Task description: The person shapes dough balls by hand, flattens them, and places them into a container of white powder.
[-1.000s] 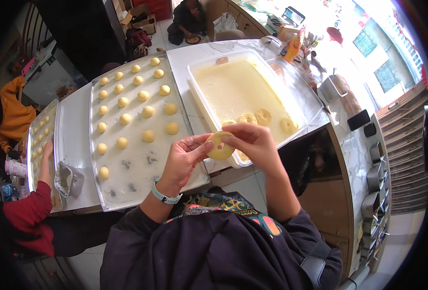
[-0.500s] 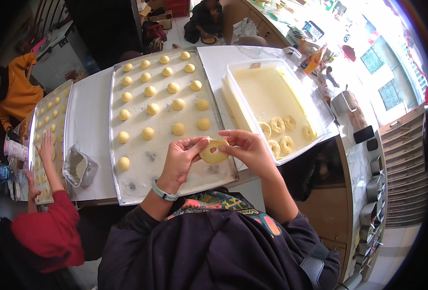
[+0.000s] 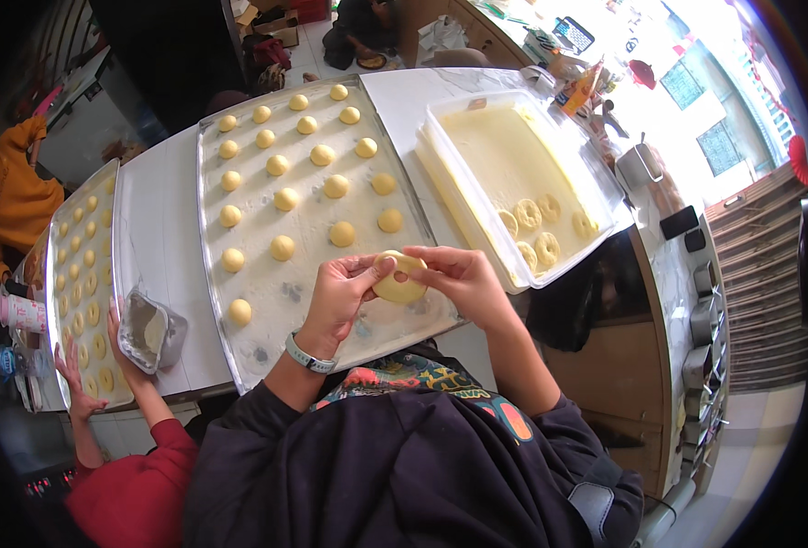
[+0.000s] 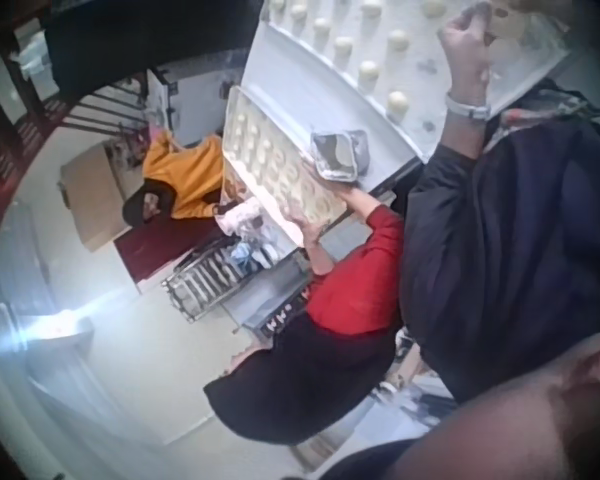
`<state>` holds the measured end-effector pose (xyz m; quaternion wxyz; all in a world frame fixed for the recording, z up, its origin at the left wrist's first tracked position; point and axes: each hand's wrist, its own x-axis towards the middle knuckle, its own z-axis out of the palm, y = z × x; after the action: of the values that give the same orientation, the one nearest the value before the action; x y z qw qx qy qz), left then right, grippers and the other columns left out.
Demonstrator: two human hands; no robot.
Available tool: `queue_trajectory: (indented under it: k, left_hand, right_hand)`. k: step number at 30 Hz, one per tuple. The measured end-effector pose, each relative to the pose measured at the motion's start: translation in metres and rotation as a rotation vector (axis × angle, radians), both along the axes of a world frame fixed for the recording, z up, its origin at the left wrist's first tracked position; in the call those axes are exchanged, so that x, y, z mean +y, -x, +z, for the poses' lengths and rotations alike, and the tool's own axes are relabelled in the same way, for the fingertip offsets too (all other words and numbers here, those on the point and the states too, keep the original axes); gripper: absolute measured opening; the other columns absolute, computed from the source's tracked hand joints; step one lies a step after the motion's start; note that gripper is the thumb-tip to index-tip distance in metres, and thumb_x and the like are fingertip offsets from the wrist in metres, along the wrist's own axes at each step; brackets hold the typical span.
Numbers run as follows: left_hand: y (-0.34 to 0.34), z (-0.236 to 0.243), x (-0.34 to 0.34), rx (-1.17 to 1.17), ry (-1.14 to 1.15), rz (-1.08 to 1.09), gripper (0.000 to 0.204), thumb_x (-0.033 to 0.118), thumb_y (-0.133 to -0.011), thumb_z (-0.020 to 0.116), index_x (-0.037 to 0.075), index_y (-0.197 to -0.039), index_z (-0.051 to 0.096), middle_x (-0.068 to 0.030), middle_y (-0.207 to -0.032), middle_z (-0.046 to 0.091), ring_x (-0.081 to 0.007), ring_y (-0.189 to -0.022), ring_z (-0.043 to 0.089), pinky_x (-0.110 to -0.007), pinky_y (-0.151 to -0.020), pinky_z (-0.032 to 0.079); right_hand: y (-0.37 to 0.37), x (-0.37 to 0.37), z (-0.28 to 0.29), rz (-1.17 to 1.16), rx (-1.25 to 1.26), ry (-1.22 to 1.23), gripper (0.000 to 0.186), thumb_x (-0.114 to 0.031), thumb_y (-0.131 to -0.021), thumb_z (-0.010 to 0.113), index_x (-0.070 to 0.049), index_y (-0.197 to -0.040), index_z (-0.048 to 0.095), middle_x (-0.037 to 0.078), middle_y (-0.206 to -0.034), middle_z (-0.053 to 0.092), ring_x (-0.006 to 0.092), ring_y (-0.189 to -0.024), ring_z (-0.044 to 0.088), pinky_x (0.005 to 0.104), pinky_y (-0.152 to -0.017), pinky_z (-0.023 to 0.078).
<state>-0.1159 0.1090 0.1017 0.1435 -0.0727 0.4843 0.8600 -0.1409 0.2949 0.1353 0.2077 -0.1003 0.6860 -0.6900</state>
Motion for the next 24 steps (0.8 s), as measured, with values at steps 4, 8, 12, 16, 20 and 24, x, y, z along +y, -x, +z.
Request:
queue_trajectory:
  k: [4, 8, 12, 16, 20, 24]
  left_hand:
    - [0.000, 0.004, 0.004, -0.012, 0.000, -0.014, 0.027, 0.016, -0.084, 0.066, -0.006, -0.099, 0.063, -0.0110, -0.086, 0.067, -0.0141, -0.076, 0.064, -0.027, -0.071, 0.054]
    - [0.002, 0.002, 0.003, -0.012, -0.034, -0.022, 0.028, 0.017, -0.084, 0.066, -0.006, -0.098, 0.063, -0.0111, -0.086, 0.067, -0.0149, -0.077, 0.065, -0.027, -0.072, 0.054]
    - [0.004, 0.000, 0.006, -0.025, -0.060, -0.049, 0.029, 0.019, -0.084, 0.066, -0.006, -0.098, 0.063, -0.0111, -0.086, 0.067, -0.0149, -0.077, 0.065, -0.028, -0.073, 0.054]
    - [0.007, -0.001, 0.010, -0.001, -0.044, -0.055, 0.029, 0.019, -0.084, 0.066, -0.006, -0.098, 0.063, -0.0111, -0.086, 0.067, -0.0148, -0.078, 0.065, -0.028, -0.073, 0.054]
    - [0.011, -0.001, 0.015, -0.045, -0.058, 0.017, 0.028, 0.019, -0.084, 0.066, -0.006, -0.097, 0.063, -0.0106, -0.085, 0.067, -0.0146, -0.078, 0.065, -0.027, -0.072, 0.054]
    - [0.015, -0.004, 0.022, -0.019, -0.029, -0.035, 0.028, 0.020, -0.084, 0.066, -0.005, -0.096, 0.064, -0.0100, -0.084, 0.067, -0.0141, -0.076, 0.065, -0.026, -0.070, 0.054]
  right_hand:
    - [0.003, 0.002, 0.003, -0.048, 0.047, 0.017, 0.034, -0.002, -0.082, 0.064, 0.006, -0.114, 0.056, 0.010, -0.097, 0.065, 0.0111, -0.090, 0.061, 0.0236, -0.078, 0.049]
    - [-0.004, 0.000, 0.004, -0.044, 0.003, -0.052, 0.035, -0.001, -0.081, 0.065, 0.006, -0.114, 0.056, 0.010, -0.097, 0.065, 0.0115, -0.088, 0.061, 0.0237, -0.078, 0.050]
    - [0.005, 0.007, -0.006, -0.115, 0.042, 0.007, 0.034, -0.003, -0.081, 0.066, 0.006, -0.112, 0.057, 0.009, -0.096, 0.065, 0.0118, -0.087, 0.062, 0.0236, -0.078, 0.050]
    - [0.001, 0.001, -0.001, -0.052, 0.054, -0.105, 0.029, -0.003, -0.081, 0.066, 0.005, -0.109, 0.060, 0.007, -0.094, 0.065, 0.0106, -0.087, 0.061, 0.0234, -0.079, 0.050]
    - [0.011, 0.013, -0.007, -0.107, 0.048, -0.028, 0.029, -0.003, -0.081, 0.065, 0.005, -0.108, 0.061, 0.008, -0.092, 0.065, 0.0101, -0.085, 0.061, 0.0234, -0.078, 0.050]
    - [0.014, 0.012, -0.008, -0.038, 0.181, -0.124, 0.028, -0.004, -0.080, 0.065, 0.001, -0.107, 0.063, 0.009, -0.094, 0.065, 0.0127, -0.084, 0.064, 0.0238, -0.072, 0.052]
